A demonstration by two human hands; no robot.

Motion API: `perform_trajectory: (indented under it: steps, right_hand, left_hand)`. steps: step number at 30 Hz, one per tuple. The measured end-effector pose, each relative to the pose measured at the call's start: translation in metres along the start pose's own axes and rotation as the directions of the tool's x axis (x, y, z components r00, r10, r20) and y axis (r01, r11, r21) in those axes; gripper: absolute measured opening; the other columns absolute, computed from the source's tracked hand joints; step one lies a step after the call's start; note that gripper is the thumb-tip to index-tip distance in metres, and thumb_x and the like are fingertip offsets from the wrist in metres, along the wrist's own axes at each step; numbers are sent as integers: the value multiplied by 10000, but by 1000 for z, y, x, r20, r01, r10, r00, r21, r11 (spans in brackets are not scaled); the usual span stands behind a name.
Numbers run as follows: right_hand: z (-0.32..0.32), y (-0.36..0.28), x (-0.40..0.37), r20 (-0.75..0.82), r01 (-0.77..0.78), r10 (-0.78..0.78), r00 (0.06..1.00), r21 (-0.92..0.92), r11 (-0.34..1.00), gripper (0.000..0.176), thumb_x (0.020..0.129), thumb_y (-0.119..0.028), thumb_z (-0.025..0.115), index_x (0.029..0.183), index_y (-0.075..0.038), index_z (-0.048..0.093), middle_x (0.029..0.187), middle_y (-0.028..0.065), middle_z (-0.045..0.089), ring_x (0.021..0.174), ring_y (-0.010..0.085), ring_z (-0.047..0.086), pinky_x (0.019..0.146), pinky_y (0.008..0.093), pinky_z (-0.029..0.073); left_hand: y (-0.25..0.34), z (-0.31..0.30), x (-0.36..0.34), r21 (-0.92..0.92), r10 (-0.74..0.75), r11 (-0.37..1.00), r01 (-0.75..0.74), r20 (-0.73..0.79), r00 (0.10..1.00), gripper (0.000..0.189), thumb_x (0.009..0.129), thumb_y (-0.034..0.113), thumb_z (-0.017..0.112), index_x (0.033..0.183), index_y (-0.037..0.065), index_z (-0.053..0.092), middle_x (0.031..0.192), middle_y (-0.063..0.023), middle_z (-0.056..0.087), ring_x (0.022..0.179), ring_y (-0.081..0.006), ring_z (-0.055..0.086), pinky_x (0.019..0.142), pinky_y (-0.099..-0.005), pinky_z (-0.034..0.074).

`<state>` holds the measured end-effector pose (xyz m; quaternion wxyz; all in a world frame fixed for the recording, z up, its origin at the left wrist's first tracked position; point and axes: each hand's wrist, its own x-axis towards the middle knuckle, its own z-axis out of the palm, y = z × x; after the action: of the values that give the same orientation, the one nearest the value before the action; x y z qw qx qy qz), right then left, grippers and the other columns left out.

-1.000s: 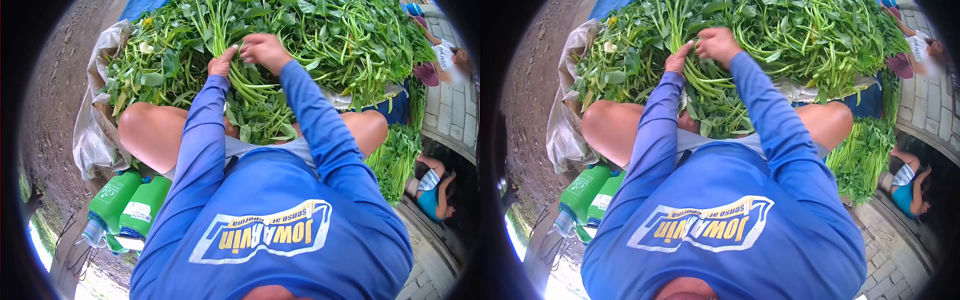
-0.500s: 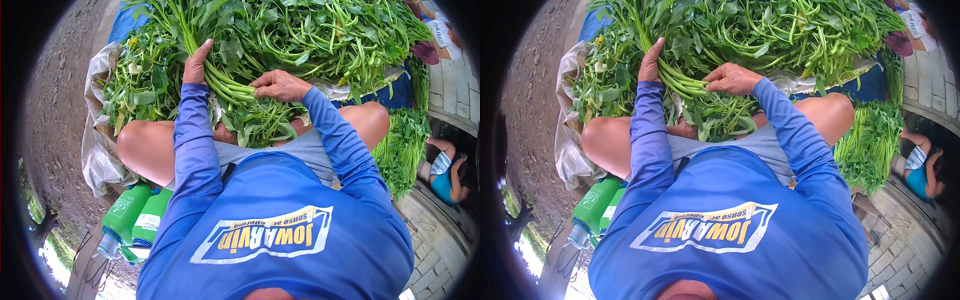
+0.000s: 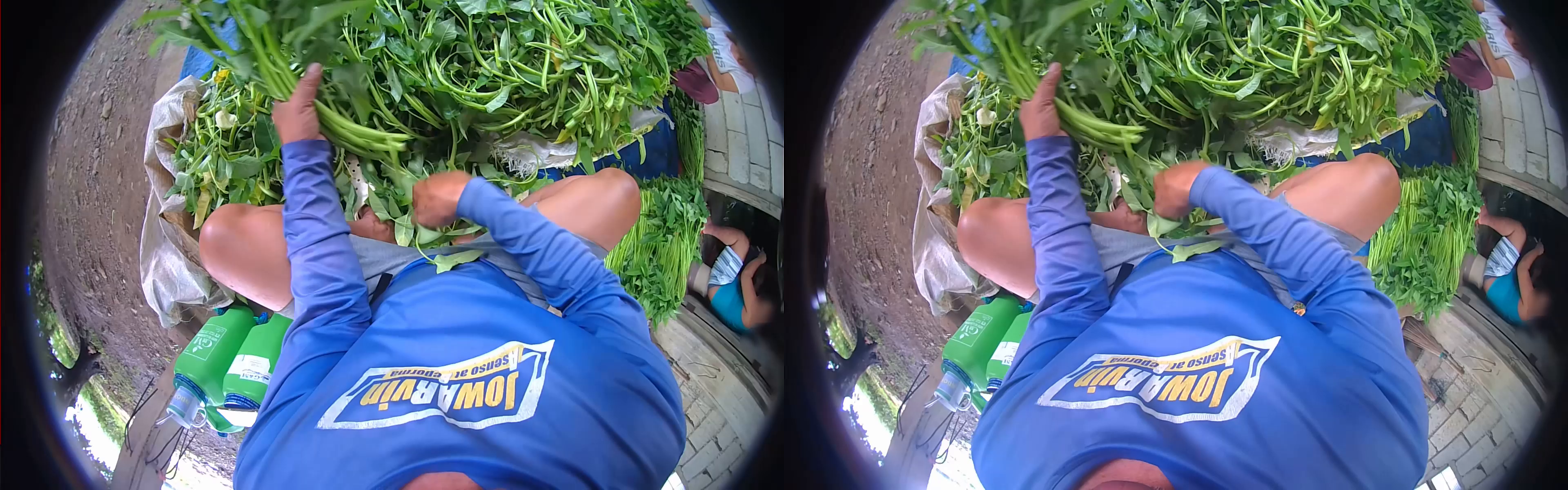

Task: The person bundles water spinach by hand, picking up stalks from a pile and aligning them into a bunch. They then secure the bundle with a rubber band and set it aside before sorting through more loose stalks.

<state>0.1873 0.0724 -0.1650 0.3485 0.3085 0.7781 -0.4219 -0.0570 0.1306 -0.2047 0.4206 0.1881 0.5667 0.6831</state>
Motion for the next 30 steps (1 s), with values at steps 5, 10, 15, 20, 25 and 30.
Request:
perform_trajectory:
  steps: [5,10,15,20,25,30]
  right_hand:
    - [50,35,45,-102,-198,186,977,-113,974,398,944,-317,538,1199,-77,728,1244,245,697,1160,347,683,1006,453,527]
    - [-10,57,133,-858,113,363,363,427,897,295,917,-300,625,1055,-77,761,1073,219,730,1007,431,693,902,484,553]
    - [-35,78,171,-608,-15,425,670,562,827,393,869,-381,702,1177,-142,755,1165,204,726,1083,407,687,979,451,541]
    - [-48,80,131,-644,350,278,713,670,655,418,953,-313,714,1260,-30,705,1191,126,747,1074,247,704,946,365,540]
    - [-96,73,29,-584,569,76,809,808,154,369,1005,-190,702,1318,-1,649,1131,16,704,976,80,633,891,233,514]
    - [-103,67,-39,-747,697,96,657,652,299,371,985,-150,720,1317,0,646,1127,14,702,984,78,632,903,245,511]
  left_hand:
    - [68,-40,9,171,111,981,-94,-90,990,419,814,182,912,1119,-12,700,896,-74,717,657,-160,655,589,-319,558]
    - [79,-36,3,103,181,980,-169,-124,976,467,813,154,908,1187,-31,698,1021,-78,728,790,-158,676,684,-336,577]
    - [83,-41,1,63,75,996,-68,-106,992,423,827,131,889,1176,-26,708,1027,-81,732,831,-154,685,714,-332,587]
    - [82,-42,4,199,26,980,9,-171,985,450,806,149,908,1171,-33,716,1036,-82,733,810,-160,663,728,-318,556]
    - [69,-47,13,222,6,975,21,-121,993,473,800,284,919,1109,-34,754,976,-69,736,768,-142,642,709,-313,539]
    - [53,-37,12,278,-58,959,62,-23,998,441,819,278,901,1097,-30,752,947,-48,729,764,-137,635,711,-313,531]
